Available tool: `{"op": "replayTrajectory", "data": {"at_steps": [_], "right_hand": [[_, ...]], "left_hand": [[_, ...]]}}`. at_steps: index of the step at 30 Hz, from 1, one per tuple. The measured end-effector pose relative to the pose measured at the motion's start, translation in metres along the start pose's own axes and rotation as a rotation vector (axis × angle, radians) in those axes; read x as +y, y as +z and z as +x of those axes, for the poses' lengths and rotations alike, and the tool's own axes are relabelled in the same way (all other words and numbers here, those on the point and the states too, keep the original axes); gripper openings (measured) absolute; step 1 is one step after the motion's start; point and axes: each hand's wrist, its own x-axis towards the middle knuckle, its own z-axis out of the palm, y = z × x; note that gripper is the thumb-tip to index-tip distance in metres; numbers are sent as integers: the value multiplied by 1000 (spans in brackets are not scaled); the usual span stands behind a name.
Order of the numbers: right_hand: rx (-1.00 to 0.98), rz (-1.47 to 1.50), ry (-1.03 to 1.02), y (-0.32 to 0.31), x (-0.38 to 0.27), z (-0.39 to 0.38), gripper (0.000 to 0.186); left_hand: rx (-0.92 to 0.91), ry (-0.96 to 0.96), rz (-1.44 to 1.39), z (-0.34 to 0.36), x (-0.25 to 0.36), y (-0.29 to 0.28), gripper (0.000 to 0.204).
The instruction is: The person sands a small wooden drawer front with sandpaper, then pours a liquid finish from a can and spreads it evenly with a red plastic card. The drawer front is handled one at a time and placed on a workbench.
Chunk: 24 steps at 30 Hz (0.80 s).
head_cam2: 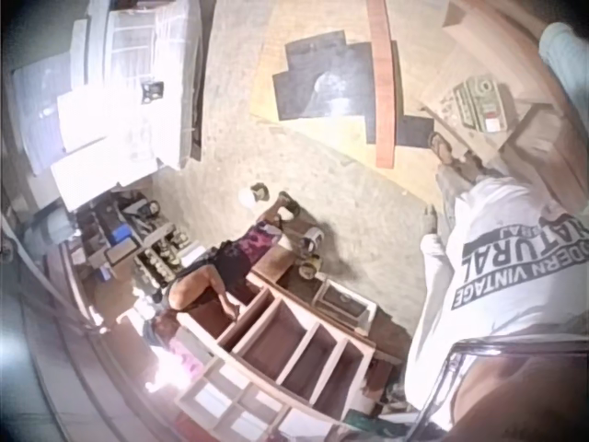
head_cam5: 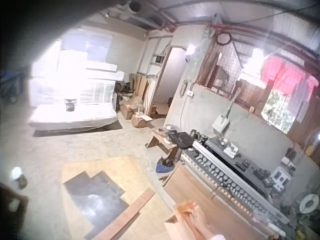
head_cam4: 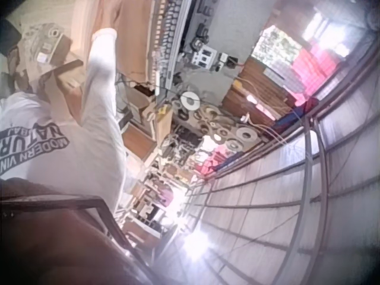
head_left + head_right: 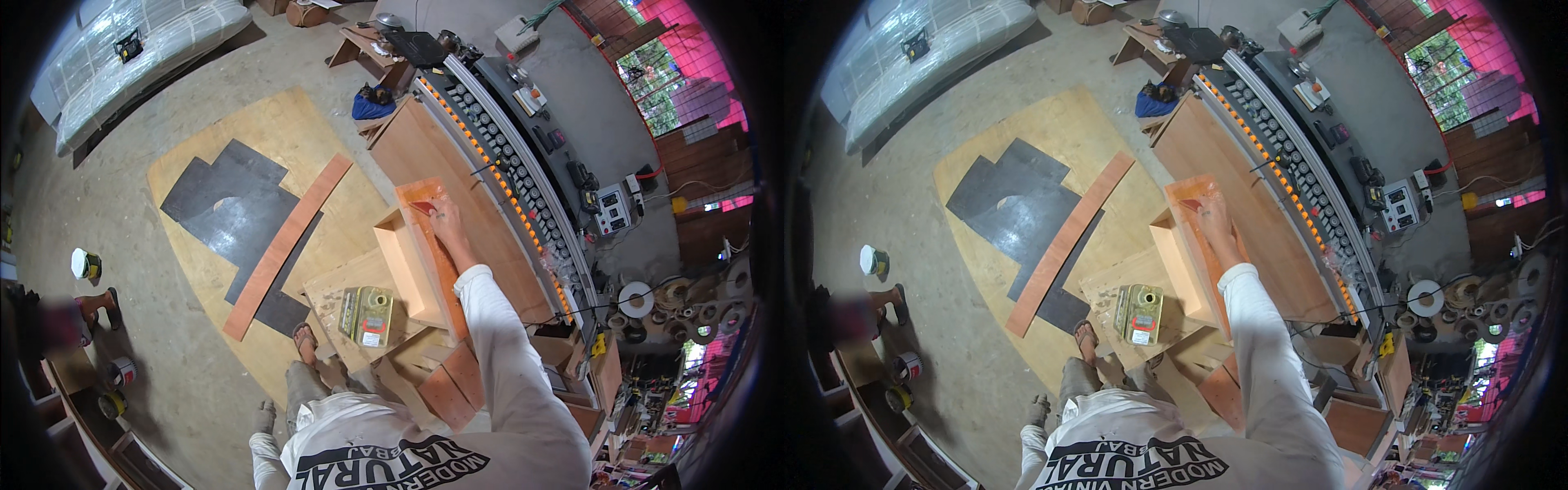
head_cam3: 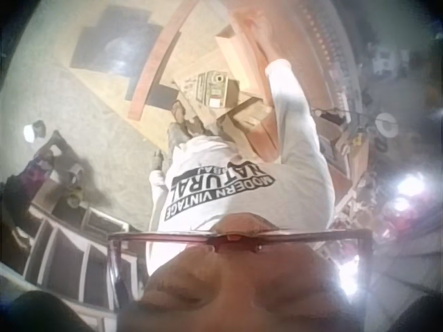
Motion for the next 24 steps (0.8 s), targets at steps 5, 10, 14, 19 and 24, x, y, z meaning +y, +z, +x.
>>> {"op": "replayTrajectory", "data": {"at_steps": [5,10,14,19,24], "right_hand": [[7,-1,-271,6,8,18,23],[-113,30,-288,-17,33,-30,16],[-151,12,-195,-33,46,-64,14],[-104,-6,-55,-16,41,-71,11],[58,-157,-225,0,33,-104,20]], "left_hand": [[21,31,43,-15,5,-16,40],[33,-19,-8,-19,-19,-21,33],[-27,-60,85,-20,-38,-14,38],[-27,15,209,-15,-27,1,40],[-61,62,14,3,-3,12,36]]}}
